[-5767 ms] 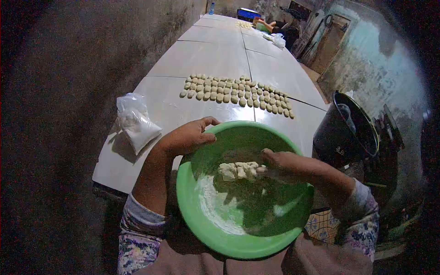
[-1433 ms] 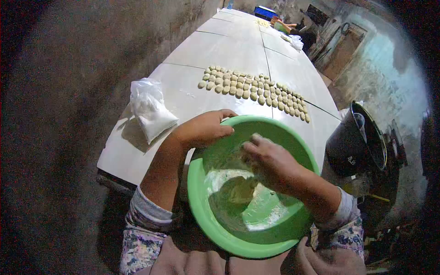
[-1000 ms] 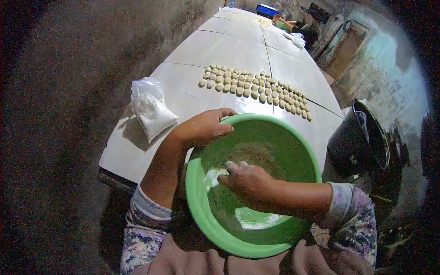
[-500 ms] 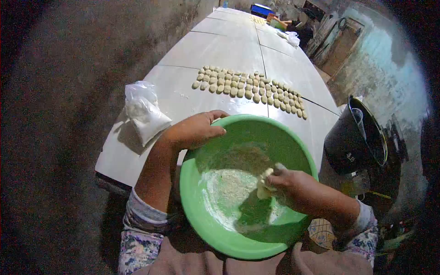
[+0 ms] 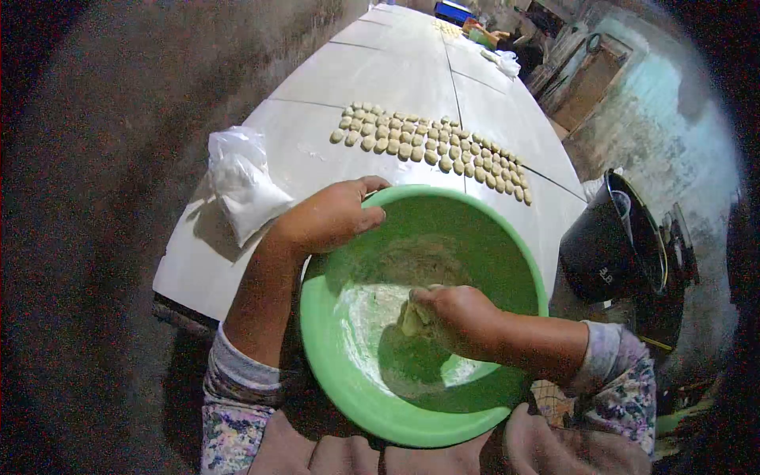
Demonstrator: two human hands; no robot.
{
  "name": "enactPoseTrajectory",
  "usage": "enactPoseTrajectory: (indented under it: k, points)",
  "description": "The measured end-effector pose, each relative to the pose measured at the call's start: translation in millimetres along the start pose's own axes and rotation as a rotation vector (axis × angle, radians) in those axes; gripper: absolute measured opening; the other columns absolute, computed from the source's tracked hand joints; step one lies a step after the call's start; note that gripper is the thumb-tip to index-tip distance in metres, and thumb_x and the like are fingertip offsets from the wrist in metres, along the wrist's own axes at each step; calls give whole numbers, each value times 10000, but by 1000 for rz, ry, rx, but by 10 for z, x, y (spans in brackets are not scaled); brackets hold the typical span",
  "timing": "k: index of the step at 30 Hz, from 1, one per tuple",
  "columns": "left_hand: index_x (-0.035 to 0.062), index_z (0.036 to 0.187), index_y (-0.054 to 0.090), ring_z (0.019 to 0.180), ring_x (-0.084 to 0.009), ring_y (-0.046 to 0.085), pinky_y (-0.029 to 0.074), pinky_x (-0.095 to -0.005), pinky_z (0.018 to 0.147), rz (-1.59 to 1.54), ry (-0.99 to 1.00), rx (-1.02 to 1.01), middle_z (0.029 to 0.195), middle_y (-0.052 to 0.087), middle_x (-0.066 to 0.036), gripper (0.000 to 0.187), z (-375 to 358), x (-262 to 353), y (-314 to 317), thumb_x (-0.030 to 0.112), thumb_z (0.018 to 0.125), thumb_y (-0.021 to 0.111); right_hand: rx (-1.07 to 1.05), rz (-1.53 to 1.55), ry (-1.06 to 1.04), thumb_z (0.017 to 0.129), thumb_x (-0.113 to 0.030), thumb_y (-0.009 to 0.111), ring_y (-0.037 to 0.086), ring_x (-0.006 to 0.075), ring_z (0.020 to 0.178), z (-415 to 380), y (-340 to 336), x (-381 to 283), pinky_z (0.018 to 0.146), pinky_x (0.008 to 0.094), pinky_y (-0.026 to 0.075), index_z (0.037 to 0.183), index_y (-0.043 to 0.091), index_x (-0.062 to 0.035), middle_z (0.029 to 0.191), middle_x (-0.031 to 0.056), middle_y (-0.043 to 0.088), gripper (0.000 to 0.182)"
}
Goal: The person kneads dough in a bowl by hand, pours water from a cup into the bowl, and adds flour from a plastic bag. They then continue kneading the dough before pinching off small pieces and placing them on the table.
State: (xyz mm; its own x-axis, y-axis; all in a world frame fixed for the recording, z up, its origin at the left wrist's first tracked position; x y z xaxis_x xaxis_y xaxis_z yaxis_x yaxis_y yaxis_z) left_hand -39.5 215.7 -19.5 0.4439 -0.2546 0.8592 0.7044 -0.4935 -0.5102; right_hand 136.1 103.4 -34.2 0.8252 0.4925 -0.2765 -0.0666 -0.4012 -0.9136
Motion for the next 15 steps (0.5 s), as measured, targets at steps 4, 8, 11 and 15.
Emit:
enactPoseTrajectory:
  k: [4, 8, 11, 15]
  points:
    - [6, 1217, 534, 873, -238, 632, 495, -338, 807, -165, -8, -40, 1000, 647, -183, 431, -20, -14, -27, 149, 810, 529, 227, 972, 189, 927, -228, 462, 609, 266, 783, 68, 271, 545, 688, 367, 505, 1024, 558, -46, 904, 139, 597, 227]
    - [40, 1261, 500, 869, -162, 629, 511, -300, 785, -239, -54, -128, 1034, 650, -102, 437, 32, -103, 19, 138, 842, 577, 490, 754, 15, 806, -79, 590, 589, 375, 878, -37, -195, 450, 793, 432, 494, 1009, 528, -32, 967, 179, 574, 217]
    - [33, 1268, 492, 864, -170, 634, 511, -299, 788, -234, -64, -107, 1036, 650, -110, 460, 62, -152, 28, 141, 832, 592, 135, 86, -145, 801, -100, 602, 572, 400, 904, -302, -458, 92, 820, 465, 477, 993, 533, -41, 1005, 190, 560, 212]
    - [9, 1246, 517, 829, -189, 634, 511, -309, 765, -262, -74, -77, 991, 654, -143, 454, -5, -35, 14, 140, 815, 571, 204, 13, 14, 816, -146, 601, 536, 447, 1077, -441, -632, 26, 911, 456, 467, 1204, 506, -74, 1210, 270, 498, 405]
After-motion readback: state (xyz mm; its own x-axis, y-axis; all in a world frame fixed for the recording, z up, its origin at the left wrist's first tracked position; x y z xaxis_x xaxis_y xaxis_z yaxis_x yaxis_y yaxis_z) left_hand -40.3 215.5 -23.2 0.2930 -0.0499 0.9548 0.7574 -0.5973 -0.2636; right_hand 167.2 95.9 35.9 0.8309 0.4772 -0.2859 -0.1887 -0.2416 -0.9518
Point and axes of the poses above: each hand's wrist, its own z-axis towards the middle knuckle, its own y-axis out of the palm, x = y × z, the point moved 4 cm from there along z, towards the middle knuckle
